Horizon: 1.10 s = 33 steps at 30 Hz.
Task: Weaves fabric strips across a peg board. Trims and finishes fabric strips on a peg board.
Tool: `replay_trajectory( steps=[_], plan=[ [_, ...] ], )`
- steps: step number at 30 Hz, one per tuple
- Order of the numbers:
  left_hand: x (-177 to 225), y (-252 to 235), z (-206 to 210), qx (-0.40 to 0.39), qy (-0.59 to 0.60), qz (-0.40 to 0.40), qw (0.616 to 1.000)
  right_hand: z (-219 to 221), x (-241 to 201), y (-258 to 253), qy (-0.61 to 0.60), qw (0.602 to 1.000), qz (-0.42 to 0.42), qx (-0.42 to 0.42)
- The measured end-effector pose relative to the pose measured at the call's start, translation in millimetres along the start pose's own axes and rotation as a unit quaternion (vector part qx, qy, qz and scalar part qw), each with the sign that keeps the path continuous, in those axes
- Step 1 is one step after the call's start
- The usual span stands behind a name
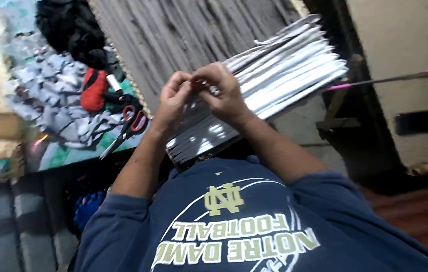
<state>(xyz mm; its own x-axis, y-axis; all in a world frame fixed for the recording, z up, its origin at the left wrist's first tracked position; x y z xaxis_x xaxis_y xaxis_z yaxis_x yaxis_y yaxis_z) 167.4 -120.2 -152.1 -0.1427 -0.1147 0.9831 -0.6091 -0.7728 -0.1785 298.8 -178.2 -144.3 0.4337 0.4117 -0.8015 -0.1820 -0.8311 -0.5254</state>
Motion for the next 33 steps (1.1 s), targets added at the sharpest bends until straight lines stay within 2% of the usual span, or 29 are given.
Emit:
replay_trajectory(
  steps=[2, 6, 11, 16, 21, 27, 31, 33],
  plan=[
    [2, 1, -1, -0.012, -0.061, 0.012, 0.998, 2, -2, 0, 0.038, 0.999, -0.012, 0.028],
    [0, 3, -3, -0.026, -0.094, 0.027, 0.995, 2, -11, -1, 0.091, 0.994, -0.032, 0.053],
    [11, 2, 6, -0.015, -0.125, 0.033, 0.991, -5, -26, -3, 0.07, 0.992, -0.086, 0.067],
    [3, 4, 4, 0.018, -0.109, 0.022, 0.994, -11, -48, -1, 0.037, 0.994, -0.096, 0.048],
    [-12, -5, -12, 0.023, -0.16, 0.025, 0.987, -59, -45, -2, -0.04, 0.996, -0.056, 0.053],
    [-27, -6, -23, 0.038, -0.177, 0.011, 0.983, -143, -14, 28, 0.069, 0.982, -0.005, 0.175],
    [-28, -7, -19, 0.041, -0.198, 0.0, 0.979, -186, 0, 63, 0.092, 0.966, 0.033, 0.238],
    [-28, -8, -10, 0.028, -0.215, -0.008, 0.976, -195, 9, 80, 0.078, 0.965, 0.063, 0.243]
  ],
)
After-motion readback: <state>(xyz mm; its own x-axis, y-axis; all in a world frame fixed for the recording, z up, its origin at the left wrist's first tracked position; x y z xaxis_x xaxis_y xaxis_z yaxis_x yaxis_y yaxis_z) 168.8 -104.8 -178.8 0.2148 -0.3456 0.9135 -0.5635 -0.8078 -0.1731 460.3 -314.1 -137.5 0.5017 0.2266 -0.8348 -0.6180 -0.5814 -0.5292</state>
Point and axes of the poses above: each hand's wrist, its own y-axis away from the middle knuckle, its own z-axis out of the palm, x = y × z, the point moved 4 cm from there along -y, towards the middle knuckle, and after that the axes turned 6 degrees about z, right-handed, at the moved point
